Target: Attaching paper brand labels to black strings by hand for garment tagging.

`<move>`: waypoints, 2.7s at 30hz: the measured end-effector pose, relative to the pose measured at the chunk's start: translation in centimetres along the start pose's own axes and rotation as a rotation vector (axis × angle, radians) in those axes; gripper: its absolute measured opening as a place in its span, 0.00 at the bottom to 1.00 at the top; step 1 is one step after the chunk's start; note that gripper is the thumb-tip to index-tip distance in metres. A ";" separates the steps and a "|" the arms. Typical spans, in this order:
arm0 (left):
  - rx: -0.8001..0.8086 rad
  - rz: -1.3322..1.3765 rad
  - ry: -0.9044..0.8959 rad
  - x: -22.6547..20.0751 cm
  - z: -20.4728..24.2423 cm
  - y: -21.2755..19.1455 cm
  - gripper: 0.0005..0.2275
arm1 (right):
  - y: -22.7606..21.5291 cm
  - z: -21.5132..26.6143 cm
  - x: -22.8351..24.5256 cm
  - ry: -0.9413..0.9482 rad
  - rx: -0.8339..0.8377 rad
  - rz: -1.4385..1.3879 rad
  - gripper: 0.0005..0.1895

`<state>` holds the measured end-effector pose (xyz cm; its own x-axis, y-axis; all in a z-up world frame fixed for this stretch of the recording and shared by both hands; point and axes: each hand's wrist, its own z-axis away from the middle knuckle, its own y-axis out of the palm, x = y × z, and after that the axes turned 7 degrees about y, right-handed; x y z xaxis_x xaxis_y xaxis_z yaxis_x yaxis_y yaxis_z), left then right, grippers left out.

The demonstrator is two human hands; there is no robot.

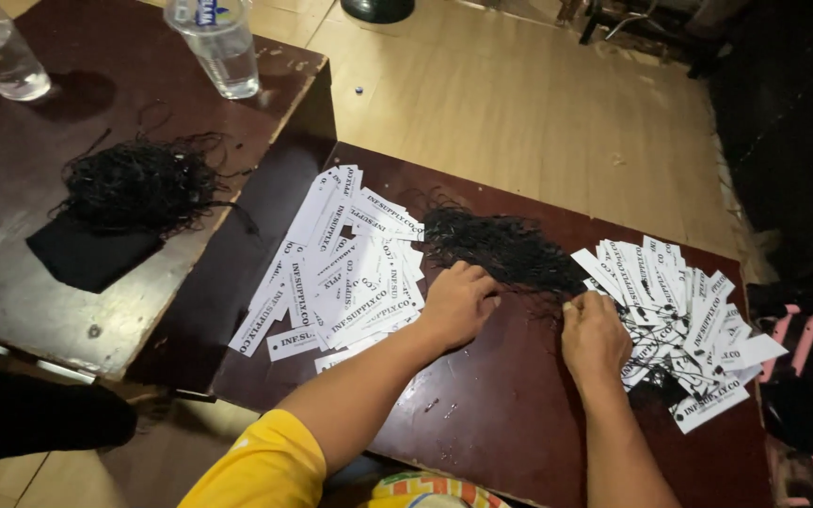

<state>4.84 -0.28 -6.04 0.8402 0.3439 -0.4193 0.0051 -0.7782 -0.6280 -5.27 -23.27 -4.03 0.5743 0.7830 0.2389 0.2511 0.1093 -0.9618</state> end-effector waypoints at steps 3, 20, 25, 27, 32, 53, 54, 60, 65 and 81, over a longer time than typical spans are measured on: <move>0.013 -0.014 -0.012 -0.1 -0.1 -0.1 0.03 | -1.8 0.7 1.1 0.002 0.022 -0.032 0.12; 0.023 -0.225 0.094 -1.6 -0.3 -2.0 0.05 | -0.5 1.3 1.3 -0.372 -0.286 -0.273 0.07; 0.040 -0.233 0.062 -2.0 -0.7 -2.4 0.05 | -0.7 1.4 1.2 -0.342 -0.322 -0.247 0.06; 0.005 -0.189 0.099 -1.9 -0.6 -1.8 0.06 | -0.8 1.4 1.2 -0.300 -0.331 -0.217 0.06; 0.000 -0.055 0.117 -2.8 -1.0 -2.7 0.07 | -0.5 1.4 1.1 -0.351 -0.339 -0.238 0.08; 0.096 0.369 -0.347 -2.0 -1.6 -2.8 0.04 | -3.8 3.0 3.5 -0.190 -0.128 -0.930 0.04; 0.041 0.353 -0.387 -1.7 -1.7 -3.0 0.03 | -4.0 2.9 3.6 -0.155 -0.131 -0.949 0.04; -0.103 0.231 -0.398 -0.4 -2.2 -4.3 0.02 | -4.6 2.8 3.4 -0.151 -0.185 -0.961 0.05; -0.132 0.140 -0.421 0.2 -2.5 -5.4 0.03 | -3.7 1.8 2.0 -0.101 -0.258 -0.994 0.05; -0.162 0.341 -0.396 -0.7 -2.7 -5.8 0.03 | -3.2 2.2 0.9 -0.192 0.083 -1.194 0.05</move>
<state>5.73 2.59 -0.28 0.5405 0.2054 -0.8159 -0.1221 -0.9404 -0.3175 -7.24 -21.61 -1.00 -0.1113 0.2396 0.9645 0.4891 0.8580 -0.1568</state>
